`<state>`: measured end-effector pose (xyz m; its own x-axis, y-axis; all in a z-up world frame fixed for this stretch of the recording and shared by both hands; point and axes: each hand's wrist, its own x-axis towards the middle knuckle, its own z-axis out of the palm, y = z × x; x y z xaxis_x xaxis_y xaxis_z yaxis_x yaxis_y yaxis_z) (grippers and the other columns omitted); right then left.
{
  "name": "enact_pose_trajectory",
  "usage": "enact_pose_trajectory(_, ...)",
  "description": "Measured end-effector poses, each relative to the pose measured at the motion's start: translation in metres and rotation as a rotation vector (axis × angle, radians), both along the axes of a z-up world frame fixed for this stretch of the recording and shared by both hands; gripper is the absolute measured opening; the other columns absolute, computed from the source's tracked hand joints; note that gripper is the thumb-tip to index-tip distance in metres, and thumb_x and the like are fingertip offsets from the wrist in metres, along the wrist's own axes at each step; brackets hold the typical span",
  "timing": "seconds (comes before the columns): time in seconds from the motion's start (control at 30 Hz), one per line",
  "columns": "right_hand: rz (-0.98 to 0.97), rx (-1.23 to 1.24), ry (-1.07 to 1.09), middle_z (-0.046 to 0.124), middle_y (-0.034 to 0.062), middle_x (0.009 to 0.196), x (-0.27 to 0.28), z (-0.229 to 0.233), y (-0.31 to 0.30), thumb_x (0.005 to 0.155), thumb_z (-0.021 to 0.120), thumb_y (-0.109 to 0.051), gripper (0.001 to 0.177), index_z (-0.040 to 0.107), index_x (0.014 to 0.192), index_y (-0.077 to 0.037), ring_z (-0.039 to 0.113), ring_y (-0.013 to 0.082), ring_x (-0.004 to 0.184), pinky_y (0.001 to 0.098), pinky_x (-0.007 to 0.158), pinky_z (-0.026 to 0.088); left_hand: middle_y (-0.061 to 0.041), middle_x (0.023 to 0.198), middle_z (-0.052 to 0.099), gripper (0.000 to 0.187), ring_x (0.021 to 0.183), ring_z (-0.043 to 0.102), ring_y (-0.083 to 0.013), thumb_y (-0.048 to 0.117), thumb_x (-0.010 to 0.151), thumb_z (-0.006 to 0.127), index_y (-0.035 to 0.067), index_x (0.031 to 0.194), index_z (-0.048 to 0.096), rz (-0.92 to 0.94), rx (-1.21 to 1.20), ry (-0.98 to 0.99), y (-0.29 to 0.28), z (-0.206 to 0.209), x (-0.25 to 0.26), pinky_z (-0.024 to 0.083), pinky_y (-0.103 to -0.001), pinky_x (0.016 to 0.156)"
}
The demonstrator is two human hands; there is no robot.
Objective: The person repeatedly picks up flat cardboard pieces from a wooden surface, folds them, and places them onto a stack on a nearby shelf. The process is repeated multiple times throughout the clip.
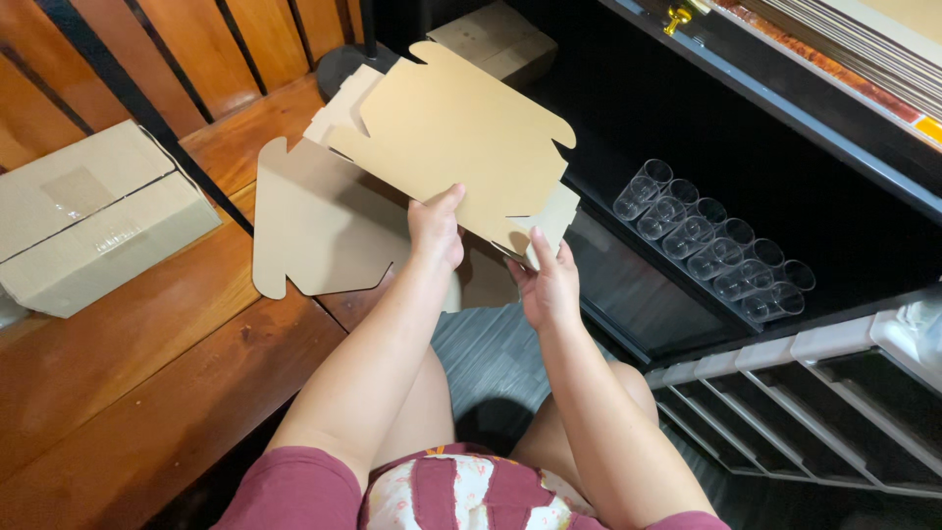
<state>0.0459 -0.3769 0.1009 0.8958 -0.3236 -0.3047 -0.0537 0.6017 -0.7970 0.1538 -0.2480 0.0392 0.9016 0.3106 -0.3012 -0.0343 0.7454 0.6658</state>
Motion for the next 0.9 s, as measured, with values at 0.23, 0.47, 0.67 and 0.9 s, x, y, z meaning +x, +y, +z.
enact_pose_trajectory(0.23, 0.038, -0.146, 0.005, 0.071, 0.0057, 0.1, 0.006, -0.013, -0.002, 0.082, 0.084, 0.005, 0.058, 0.058, 0.131, -0.01, 0.074, 0.0204, 0.08, 0.0289, 0.066, 0.068, -0.013, 0.122, 0.061, 0.059, 0.118, 0.064, -0.0315, 0.01, 0.091, 0.082, 0.005, 0.139, 0.047, -0.006, -0.038, 0.017, 0.016, 0.0, -0.002, 0.055, -0.056, 0.101)
enact_pose_trajectory(0.47, 0.089, -0.201, -0.048, 0.071, 0.0048, 0.092, 0.013, -0.021, -0.008, 0.082, 0.085, 0.004, 0.048, 0.061, 0.121, -0.009, 0.076, 0.0198, 0.074, 0.0261, 0.064, 0.068, -0.021, 0.12, 0.067, 0.046, 0.113, 0.07, -0.0391, 0.01, 0.097, 0.074, 0.0, 0.135, 0.05, 0.085, -0.107, -0.106, 0.077, -0.001, 0.004, 0.059, -0.062, 0.095)
enact_pose_trajectory(0.67, 0.114, -0.226, -0.046, 0.072, 0.0032, 0.09, 0.005, -0.01, -0.005, 0.082, 0.084, 0.004, 0.043, 0.063, 0.117, -0.01, 0.076, 0.0178, 0.074, 0.0253, 0.066, 0.068, -0.023, 0.126, 0.068, 0.042, 0.119, 0.068, -0.0407, 0.01, 0.101, 0.068, -0.002, 0.138, 0.05, 0.137, -0.092, -0.135, 0.126, 0.004, -0.005, 0.057, -0.063, 0.101)
enact_pose_trajectory(0.9, 0.11, -0.262, -0.063, 0.072, 0.0036, 0.088, 0.008, -0.002, -0.024, 0.081, 0.083, 0.004, 0.04, 0.064, 0.114, -0.011, 0.075, 0.0182, 0.071, 0.0246, 0.065, 0.068, -0.02, 0.128, 0.071, 0.035, 0.12, 0.07, -0.0376, 0.013, 0.102, 0.07, 0.007, 0.133, 0.056, 0.12, -0.106, -0.088, 0.156, 0.015, -0.029, 0.057, -0.06, 0.105)
